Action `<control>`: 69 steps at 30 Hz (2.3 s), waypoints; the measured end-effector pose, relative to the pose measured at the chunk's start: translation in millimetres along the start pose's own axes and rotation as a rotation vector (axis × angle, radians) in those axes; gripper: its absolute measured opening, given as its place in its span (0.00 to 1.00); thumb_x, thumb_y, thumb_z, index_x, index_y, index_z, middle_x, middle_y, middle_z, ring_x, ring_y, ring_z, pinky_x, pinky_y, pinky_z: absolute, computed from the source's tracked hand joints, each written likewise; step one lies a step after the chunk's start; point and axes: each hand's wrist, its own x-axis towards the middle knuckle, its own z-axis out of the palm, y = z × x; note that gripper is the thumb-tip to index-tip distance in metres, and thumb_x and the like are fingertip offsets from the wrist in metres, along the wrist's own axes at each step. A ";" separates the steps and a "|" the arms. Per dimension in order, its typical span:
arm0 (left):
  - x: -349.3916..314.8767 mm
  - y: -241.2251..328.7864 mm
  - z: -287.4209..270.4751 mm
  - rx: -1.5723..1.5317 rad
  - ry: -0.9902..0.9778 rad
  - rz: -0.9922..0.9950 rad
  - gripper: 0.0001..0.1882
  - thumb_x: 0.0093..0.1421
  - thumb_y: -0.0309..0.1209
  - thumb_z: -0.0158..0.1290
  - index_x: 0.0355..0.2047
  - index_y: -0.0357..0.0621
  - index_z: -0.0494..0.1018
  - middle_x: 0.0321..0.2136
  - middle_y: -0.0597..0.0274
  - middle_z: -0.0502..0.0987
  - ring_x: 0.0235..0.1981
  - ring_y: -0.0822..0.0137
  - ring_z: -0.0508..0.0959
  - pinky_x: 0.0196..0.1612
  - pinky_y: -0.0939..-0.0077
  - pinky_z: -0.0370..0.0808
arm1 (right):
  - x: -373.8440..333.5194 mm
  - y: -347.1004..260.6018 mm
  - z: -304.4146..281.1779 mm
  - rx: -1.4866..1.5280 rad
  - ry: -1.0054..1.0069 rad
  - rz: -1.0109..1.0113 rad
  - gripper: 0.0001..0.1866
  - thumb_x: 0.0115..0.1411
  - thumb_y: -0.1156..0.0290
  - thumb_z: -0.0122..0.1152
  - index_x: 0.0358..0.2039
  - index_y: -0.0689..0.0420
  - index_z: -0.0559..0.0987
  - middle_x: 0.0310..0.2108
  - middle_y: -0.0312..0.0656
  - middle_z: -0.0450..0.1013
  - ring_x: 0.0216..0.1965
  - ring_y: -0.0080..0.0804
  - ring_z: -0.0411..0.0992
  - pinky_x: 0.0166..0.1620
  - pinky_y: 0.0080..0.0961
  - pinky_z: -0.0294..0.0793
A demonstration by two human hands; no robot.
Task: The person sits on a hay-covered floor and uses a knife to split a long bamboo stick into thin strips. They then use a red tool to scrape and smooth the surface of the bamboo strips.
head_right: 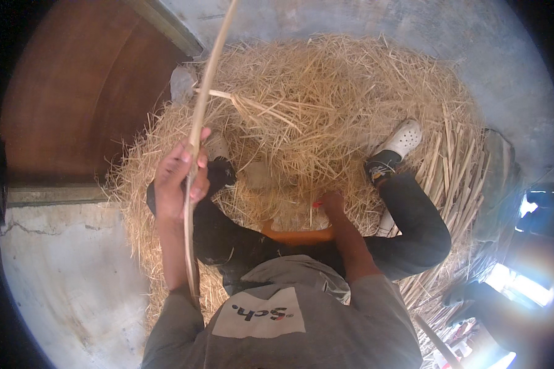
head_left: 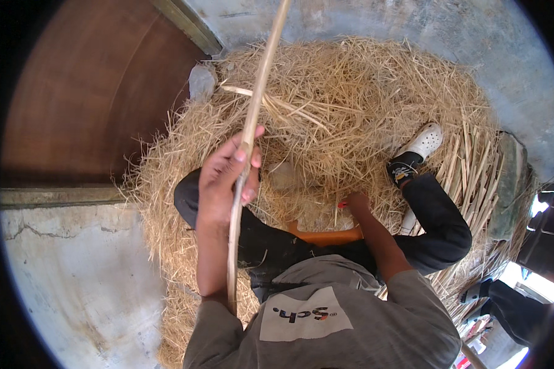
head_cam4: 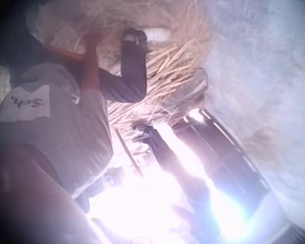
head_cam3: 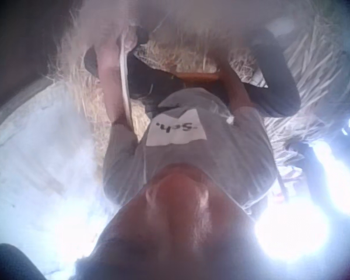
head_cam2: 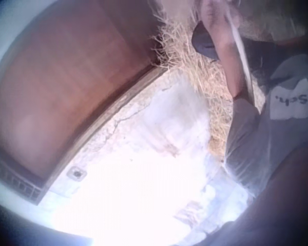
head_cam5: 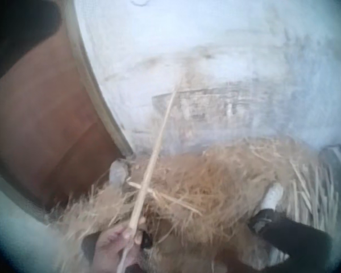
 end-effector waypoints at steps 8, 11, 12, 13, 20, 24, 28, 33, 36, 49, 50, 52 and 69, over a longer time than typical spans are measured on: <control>-4.3 -37.8 -0.3 -0.135 -0.030 -0.015 0.26 0.65 0.30 0.47 0.60 0.28 0.58 0.31 0.63 0.70 0.12 0.80 0.65 0.13 0.87 0.61 | -0.4 -7.6 -12.5 -0.197 0.067 -0.195 0.14 0.57 0.63 0.57 0.41 0.55 0.80 0.48 0.44 0.72 0.51 0.39 0.71 0.45 0.37 0.75; -10.4 -44.5 -0.2 -0.161 -0.036 -0.026 0.27 0.64 0.29 0.48 0.60 0.28 0.58 0.31 0.63 0.70 0.12 0.80 0.65 0.13 0.86 0.61 | -14.1 -10.1 -42.4 -0.279 -0.011 -0.279 0.15 0.57 0.63 0.57 0.39 0.59 0.81 0.47 0.49 0.71 0.49 0.42 0.71 0.48 0.38 0.73; -15.6 -45.2 -2.2 -0.173 -0.014 -0.027 0.27 0.63 0.29 0.48 0.60 0.28 0.58 0.31 0.63 0.70 0.12 0.80 0.65 0.13 0.86 0.61 | -29.1 -21.0 -77.0 -0.301 -0.065 -0.342 0.15 0.57 0.62 0.56 0.38 0.59 0.81 0.45 0.49 0.72 0.47 0.42 0.72 0.46 0.38 0.73; -18.9 -45.0 -1.5 -0.165 -0.013 -0.028 0.27 0.63 0.29 0.49 0.59 0.29 0.59 0.31 0.63 0.70 0.13 0.80 0.66 0.13 0.86 0.61 | -46.6 -25.7 -110.6 -0.321 -0.118 -0.394 0.14 0.58 0.62 0.55 0.37 0.59 0.81 0.43 0.50 0.74 0.45 0.42 0.73 0.45 0.39 0.74; -27.8 -44.5 9.8 -0.069 -0.026 0.012 0.29 0.60 0.29 0.52 0.59 0.28 0.59 0.30 0.62 0.71 0.13 0.79 0.67 0.14 0.86 0.62 | -140.7 -24.5 -304.5 -0.204 0.219 -0.365 0.14 0.64 0.63 0.48 0.36 0.60 0.78 0.29 0.51 0.75 0.33 0.46 0.76 0.37 0.44 0.74; -19.6 -46.8 18.5 -0.053 -0.081 0.029 0.29 0.59 0.26 0.52 0.59 0.29 0.60 0.31 0.62 0.71 0.14 0.79 0.67 0.16 0.86 0.63 | -151.5 -31.6 -374.9 0.448 0.526 -0.615 0.16 0.68 0.62 0.44 0.36 0.64 0.72 0.23 0.49 0.71 0.25 0.43 0.72 0.31 0.38 0.70; -20.2 -45.9 28.3 -0.077 -0.118 0.008 0.29 0.59 0.23 0.51 0.60 0.30 0.60 0.33 0.63 0.71 0.16 0.79 0.67 0.19 0.85 0.63 | -160.9 -82.4 -391.2 0.893 0.553 -0.711 0.16 0.69 0.59 0.45 0.34 0.60 0.70 0.19 0.34 0.66 0.17 0.19 0.66 0.22 0.22 0.66; -24.0 -36.8 30.0 -0.091 -0.095 0.038 0.29 0.58 0.22 0.52 0.60 0.32 0.60 0.33 0.63 0.72 0.17 0.78 0.68 0.19 0.86 0.63 | -167.7 -97.6 -404.1 1.009 0.481 -0.769 0.14 0.70 0.63 0.42 0.36 0.60 0.70 0.19 0.34 0.67 0.15 0.18 0.65 0.19 0.18 0.65; -31.0 -32.8 22.6 -0.099 -0.044 0.076 0.29 0.57 0.21 0.52 0.60 0.32 0.60 0.34 0.62 0.73 0.17 0.78 0.68 0.19 0.86 0.63 | -185.1 -104.4 -422.1 1.155 0.302 -0.696 0.12 0.69 0.66 0.42 0.38 0.60 0.71 0.18 0.34 0.67 0.13 0.18 0.64 0.17 0.17 0.63; -40.3 -14.9 9.8 -0.235 0.102 0.076 0.31 0.51 0.26 0.46 0.57 0.28 0.62 0.32 0.53 0.74 0.15 0.73 0.67 0.18 0.82 0.63 | -153.6 -126.8 -419.7 1.142 0.357 -0.743 0.12 0.67 0.64 0.48 0.42 0.58 0.72 0.16 0.32 0.65 0.10 0.15 0.59 0.13 0.16 0.59; -38.2 -15.4 12.0 -0.216 0.096 0.081 0.31 0.51 0.26 0.46 0.57 0.28 0.62 0.32 0.53 0.74 0.15 0.73 0.67 0.18 0.83 0.63 | -151.3 -124.0 -421.1 1.232 0.370 -0.670 0.12 0.67 0.62 0.49 0.42 0.58 0.72 0.16 0.31 0.65 0.10 0.15 0.59 0.13 0.16 0.59; -37.5 -17.3 12.1 -0.161 0.104 0.080 0.30 0.51 0.26 0.46 0.57 0.28 0.62 0.32 0.53 0.74 0.15 0.72 0.67 0.18 0.83 0.64 | -148.8 -124.4 -422.9 1.428 0.368 -0.518 0.13 0.66 0.60 0.51 0.42 0.57 0.72 0.16 0.31 0.65 0.10 0.14 0.59 0.13 0.15 0.59; -25.4 -23.9 22.0 -0.025 0.112 0.085 0.24 0.59 0.20 0.50 0.57 0.30 0.65 0.33 0.59 0.76 0.16 0.80 0.67 0.19 0.87 0.63 | -154.2 -116.1 -419.3 1.015 0.608 -0.665 0.11 0.54 0.67 0.69 0.34 0.60 0.81 0.16 0.29 0.65 0.19 0.12 0.60 0.23 0.16 0.60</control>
